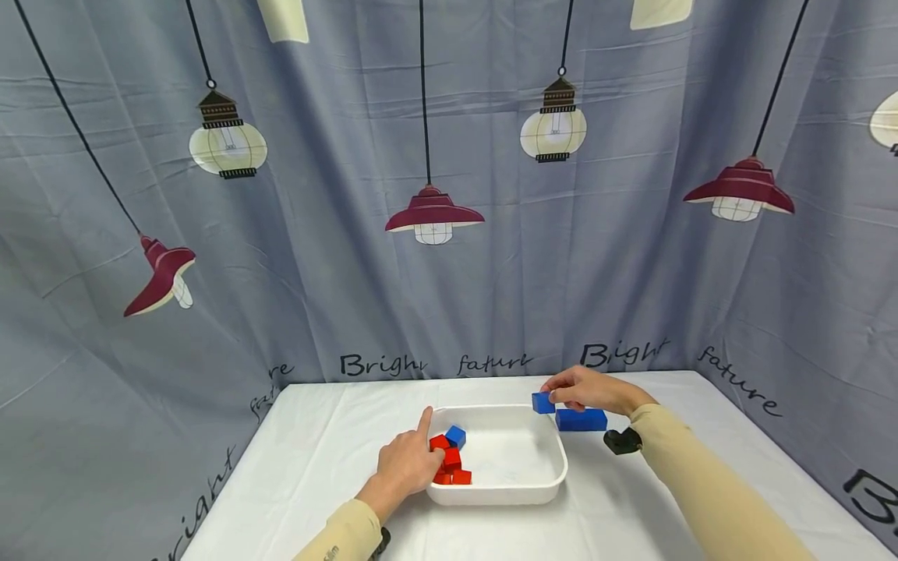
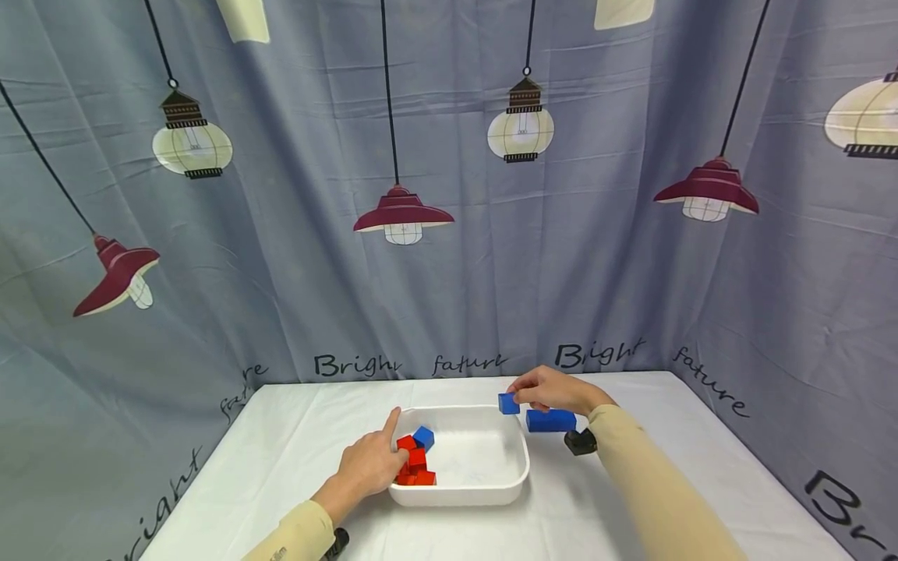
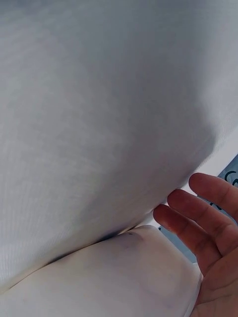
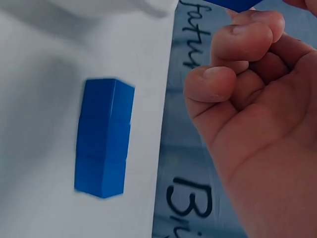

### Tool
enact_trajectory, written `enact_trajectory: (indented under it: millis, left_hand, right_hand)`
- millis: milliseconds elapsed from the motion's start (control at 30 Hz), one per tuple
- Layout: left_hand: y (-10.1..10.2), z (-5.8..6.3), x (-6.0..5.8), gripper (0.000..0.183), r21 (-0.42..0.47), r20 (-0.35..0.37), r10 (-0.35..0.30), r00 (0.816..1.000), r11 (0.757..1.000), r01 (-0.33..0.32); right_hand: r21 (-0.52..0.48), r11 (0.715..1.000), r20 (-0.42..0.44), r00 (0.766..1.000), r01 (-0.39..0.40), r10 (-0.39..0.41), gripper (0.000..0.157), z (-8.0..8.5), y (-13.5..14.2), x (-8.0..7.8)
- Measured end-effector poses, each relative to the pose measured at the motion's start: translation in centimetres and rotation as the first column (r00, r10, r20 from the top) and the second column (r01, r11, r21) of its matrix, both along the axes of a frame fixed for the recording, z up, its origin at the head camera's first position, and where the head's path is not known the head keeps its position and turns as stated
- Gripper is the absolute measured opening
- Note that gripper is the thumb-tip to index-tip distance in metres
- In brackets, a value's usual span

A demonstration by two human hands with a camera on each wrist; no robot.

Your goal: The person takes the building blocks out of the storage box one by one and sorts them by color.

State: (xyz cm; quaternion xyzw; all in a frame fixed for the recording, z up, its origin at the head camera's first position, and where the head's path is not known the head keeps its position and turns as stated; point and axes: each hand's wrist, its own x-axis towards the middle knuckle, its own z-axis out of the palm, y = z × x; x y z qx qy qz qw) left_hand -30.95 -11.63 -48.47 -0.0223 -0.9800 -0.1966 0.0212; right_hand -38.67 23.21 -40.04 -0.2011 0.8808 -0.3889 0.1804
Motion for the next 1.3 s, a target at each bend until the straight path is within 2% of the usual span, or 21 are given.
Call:
enact_trajectory:
  millis: [300, 600, 800, 1000, 1133, 1300]
  left_hand:
    - [-0.1, 0.0, 0.0, 0.074, 0.008, -0.005, -0.006, 1.000, 1.000, 0.006]
    - [0.0, 0.1, -0.2, 0.074, 0.011, -0.002, -0.004, 1.000, 1.000, 0.004]
    - [-0.1, -0.1, 0.0, 0.075, 0.002, 0.012, 0.005, 1.000, 1.000, -0.005]
    - [-0.1, -0.3, 0.0, 0.076, -0.010, 0.022, 0.016, 1.000, 1.000, -0.016]
    - [0.1, 0.0, -0.3, 0.077, -0.013, 0.024, 0.008, 1.000, 1.000, -0.008]
    - [0.4, -0.1, -0.3, 0.077, -0.022, 0.020, 0.004, 1.000, 1.000, -0.004]
  right_hand:
    - [-0.018, 0.998, 0.013, 0.998, 0.068, -0.068, 0.037, -0.6, 2.5, 0.0]
    - [-0.018, 0.991, 0.021, 0.991, 0.130, -0.130, 0.046, -1.3, 4.9, 0.0]
    - [-0.072, 0.982, 0.034, 0.984, 0.177, -0.175, 0.048, -2.9, 6.2, 0.3]
    - [-0.107, 0.959, 0.005, 0.964, 0.264, -0.265, 0.046, -4.8, 6.8, 0.5]
    - [-0.098, 0.942, -0.016, 0.946, 0.321, -0.324, 0.045, -4.8, 7.6, 0.5]
    - [-0.106, 0.931, -0.040, 0.934, 0.349, -0.354, 0.048, -5.3, 8.9, 0.6]
